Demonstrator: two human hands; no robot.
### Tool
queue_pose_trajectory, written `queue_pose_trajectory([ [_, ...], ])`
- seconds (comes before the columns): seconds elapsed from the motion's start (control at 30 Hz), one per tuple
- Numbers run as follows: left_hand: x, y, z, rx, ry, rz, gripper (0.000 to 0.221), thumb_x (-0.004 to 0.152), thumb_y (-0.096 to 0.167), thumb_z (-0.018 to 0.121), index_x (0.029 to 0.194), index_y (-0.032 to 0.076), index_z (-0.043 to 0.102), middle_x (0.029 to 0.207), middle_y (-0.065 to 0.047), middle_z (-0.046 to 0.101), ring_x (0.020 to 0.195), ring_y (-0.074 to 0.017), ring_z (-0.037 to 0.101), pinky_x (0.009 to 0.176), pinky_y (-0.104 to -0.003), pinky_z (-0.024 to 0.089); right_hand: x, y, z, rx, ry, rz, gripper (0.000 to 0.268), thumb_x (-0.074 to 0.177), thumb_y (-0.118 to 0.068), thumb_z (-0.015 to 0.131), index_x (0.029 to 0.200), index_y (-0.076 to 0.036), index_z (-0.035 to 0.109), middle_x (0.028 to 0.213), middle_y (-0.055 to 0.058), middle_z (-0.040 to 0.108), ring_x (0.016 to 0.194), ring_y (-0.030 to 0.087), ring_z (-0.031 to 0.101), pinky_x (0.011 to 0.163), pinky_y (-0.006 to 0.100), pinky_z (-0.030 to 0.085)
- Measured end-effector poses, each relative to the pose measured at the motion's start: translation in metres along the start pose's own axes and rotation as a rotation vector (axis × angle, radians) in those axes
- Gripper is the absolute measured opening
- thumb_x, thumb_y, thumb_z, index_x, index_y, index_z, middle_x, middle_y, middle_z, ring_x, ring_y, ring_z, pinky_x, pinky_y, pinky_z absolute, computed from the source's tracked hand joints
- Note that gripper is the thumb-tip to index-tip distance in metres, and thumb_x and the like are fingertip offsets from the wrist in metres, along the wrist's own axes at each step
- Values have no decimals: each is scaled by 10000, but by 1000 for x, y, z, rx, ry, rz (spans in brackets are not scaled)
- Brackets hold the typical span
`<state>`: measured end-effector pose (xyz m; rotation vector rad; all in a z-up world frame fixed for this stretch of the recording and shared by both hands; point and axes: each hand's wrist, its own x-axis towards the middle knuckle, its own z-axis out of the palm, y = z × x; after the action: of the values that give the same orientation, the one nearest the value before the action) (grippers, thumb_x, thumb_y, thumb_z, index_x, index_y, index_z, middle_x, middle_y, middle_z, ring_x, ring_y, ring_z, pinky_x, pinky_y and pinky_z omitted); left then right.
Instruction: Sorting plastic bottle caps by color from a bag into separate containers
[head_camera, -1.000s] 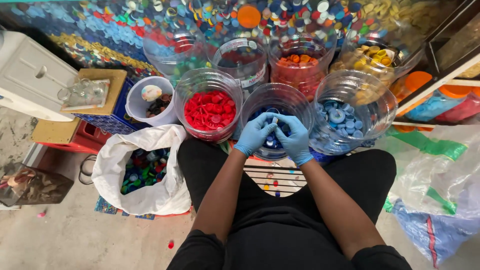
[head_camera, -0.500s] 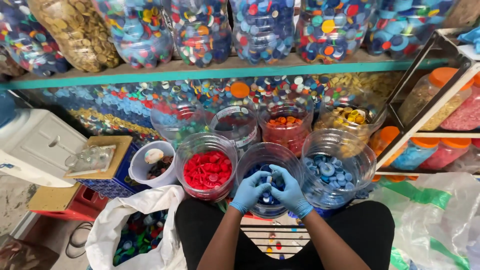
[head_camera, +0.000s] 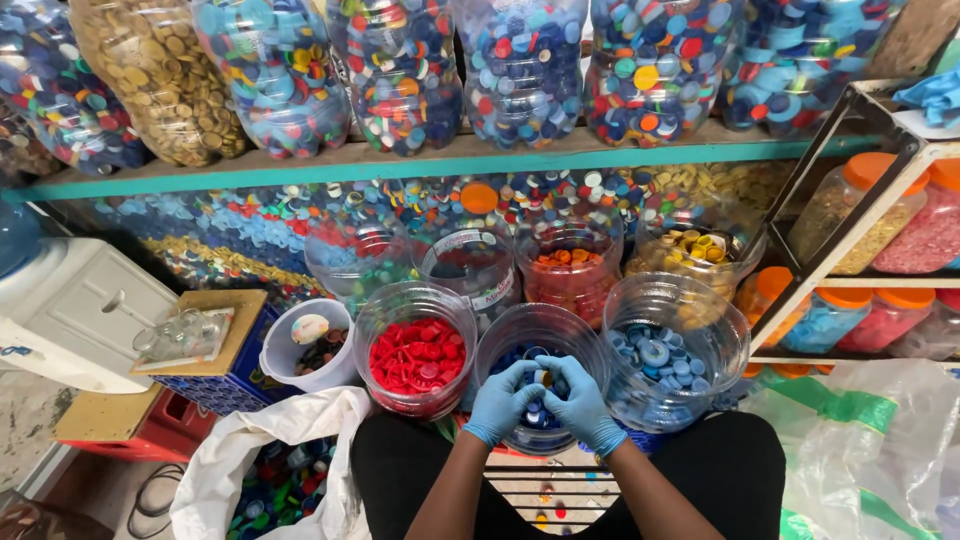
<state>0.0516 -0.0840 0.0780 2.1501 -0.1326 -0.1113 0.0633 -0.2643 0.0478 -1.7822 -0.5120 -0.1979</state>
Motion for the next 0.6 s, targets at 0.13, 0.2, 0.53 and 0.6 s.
queue_pose_trajectory([
  [0.13, 29, -37, 13, -46, 29, -7, 289, 919, 313, 738, 1205, 341, 701, 747, -17, 719, 825, -269, 715, 783, -451, 538, 10, 11, 3, 23, 109, 186, 393, 788, -84, 822, 1168, -178, 793, 953, 78, 705, 838, 218, 686, 799, 370, 591],
  [0.2, 33, -43, 21, -139, 97, 99, 296, 935, 321, 750, 1222, 280, 687, 887, -87, 743, 900, -312, 722, 867, -470, 555, 6, 23, 1, 30, 150, 143, 383, 867, -158, 822, 1238, -126, 732, 1058, 147, 707, 984, 306, 706, 882, 433, 570],
  [0.53, 3, -2, 12, 192, 126, -7, 368, 988, 465, 635, 1336, 361, 578, 974, -17, 786, 981, -337, 742, 887, -504, 565, 10, 7, 0, 232, 229, 267, 423, 887, -59, 806, 1280, -135, 666, 1089, 71, 716, 981, 182, 698, 902, 397, 593],
  [0.6, 5, -7, 18, 267, 192, 10, 383, 987, 520, 601, 1342, 397, 529, 1101, 88, 781, 1000, -291, 744, 868, -472, 580, 9, 9, 2, 260, 249, 297, 460, 852, -31, 824, 1267, -162, 672, 1101, 41, 745, 990, 157, 711, 922, 358, 587],
])
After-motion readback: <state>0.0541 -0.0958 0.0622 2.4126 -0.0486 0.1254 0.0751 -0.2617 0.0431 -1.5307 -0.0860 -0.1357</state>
